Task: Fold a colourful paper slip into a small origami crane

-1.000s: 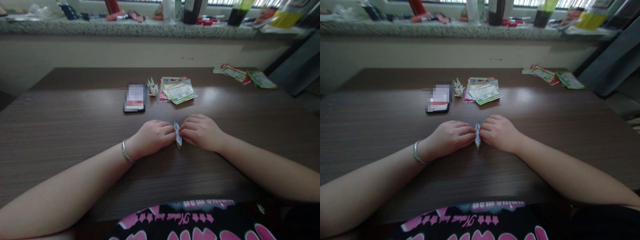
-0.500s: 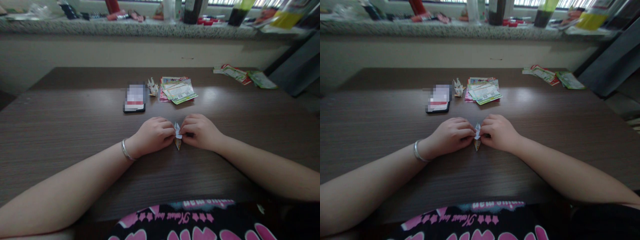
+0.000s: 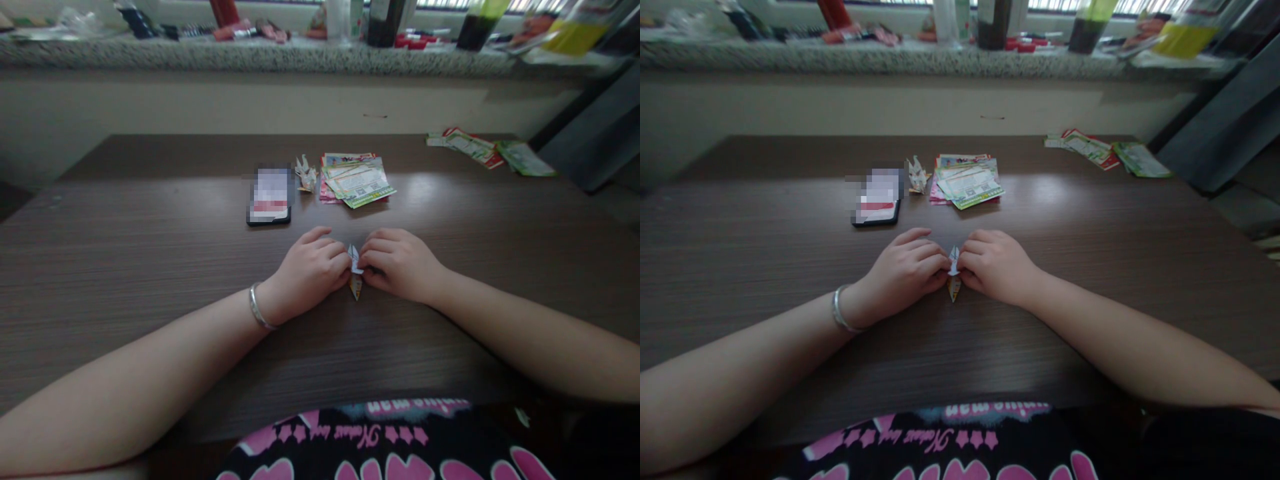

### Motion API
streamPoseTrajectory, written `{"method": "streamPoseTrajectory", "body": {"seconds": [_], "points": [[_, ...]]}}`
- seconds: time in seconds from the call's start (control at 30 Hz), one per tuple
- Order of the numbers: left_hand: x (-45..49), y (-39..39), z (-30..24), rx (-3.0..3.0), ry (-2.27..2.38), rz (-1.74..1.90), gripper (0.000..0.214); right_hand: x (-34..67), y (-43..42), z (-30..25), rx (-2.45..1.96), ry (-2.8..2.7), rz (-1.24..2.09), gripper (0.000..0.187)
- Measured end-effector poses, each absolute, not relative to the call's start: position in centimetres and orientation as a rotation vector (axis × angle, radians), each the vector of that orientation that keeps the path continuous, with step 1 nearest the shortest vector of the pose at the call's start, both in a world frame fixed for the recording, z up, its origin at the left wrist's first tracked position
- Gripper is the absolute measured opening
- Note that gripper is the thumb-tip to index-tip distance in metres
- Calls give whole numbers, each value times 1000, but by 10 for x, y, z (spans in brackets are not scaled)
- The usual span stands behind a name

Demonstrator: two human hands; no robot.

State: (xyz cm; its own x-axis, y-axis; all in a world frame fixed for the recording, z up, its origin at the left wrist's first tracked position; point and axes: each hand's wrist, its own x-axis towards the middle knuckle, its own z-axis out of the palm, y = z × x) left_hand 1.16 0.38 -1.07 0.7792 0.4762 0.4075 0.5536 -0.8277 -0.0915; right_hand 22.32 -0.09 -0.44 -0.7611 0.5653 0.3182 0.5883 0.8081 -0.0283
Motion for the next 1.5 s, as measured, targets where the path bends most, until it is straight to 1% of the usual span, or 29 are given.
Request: {"method": "streamPoseTrajectory", "body": {"seconds": [0.13, 0.4, 0.6, 0.73, 0.9, 1.03, 1.17, 1.33, 1.4, 1.5], "points": [[13, 4, -10, -2739, -796, -541, 18, 220, -3, -5, -953, -2709, -178, 13], [11, 6, -11, -2809, -851, -602, 16, 218, 0, -7, -1010, -2675, -15, 7], [10, 6, -12, -2820, -804, -576, 15, 219, -1, -8, -1007, -2658, -16, 7], [12, 5, -10, -2795, -787, -592, 16, 218, 0, -9, -1037, -2695, -23, 11], [14, 5, -9, -2860, -884, -667, 15, 215, 4, -8, -1160, -2659, 172, 8], [13, 8, -12, -3019, -1016, -690, 12, 214, 6, -5, -1207, -2611, 329, 12], [11, 12, -15, -3127, -1005, -729, 14, 216, 6, -4, -1195, -2617, 357, 18], [12, 15, -18, -3111, -1042, -789, 12, 219, 8, -8, -1203, -2590, 403, 24], [12, 15, -18, -3102, -1074, -809, 11, 219, 8, -8, -1212, -2574, 417, 24], [11, 16, -19, -3092, -1104, -783, 12, 219, 7, -7, -1225, -2534, 437, 19]]}}
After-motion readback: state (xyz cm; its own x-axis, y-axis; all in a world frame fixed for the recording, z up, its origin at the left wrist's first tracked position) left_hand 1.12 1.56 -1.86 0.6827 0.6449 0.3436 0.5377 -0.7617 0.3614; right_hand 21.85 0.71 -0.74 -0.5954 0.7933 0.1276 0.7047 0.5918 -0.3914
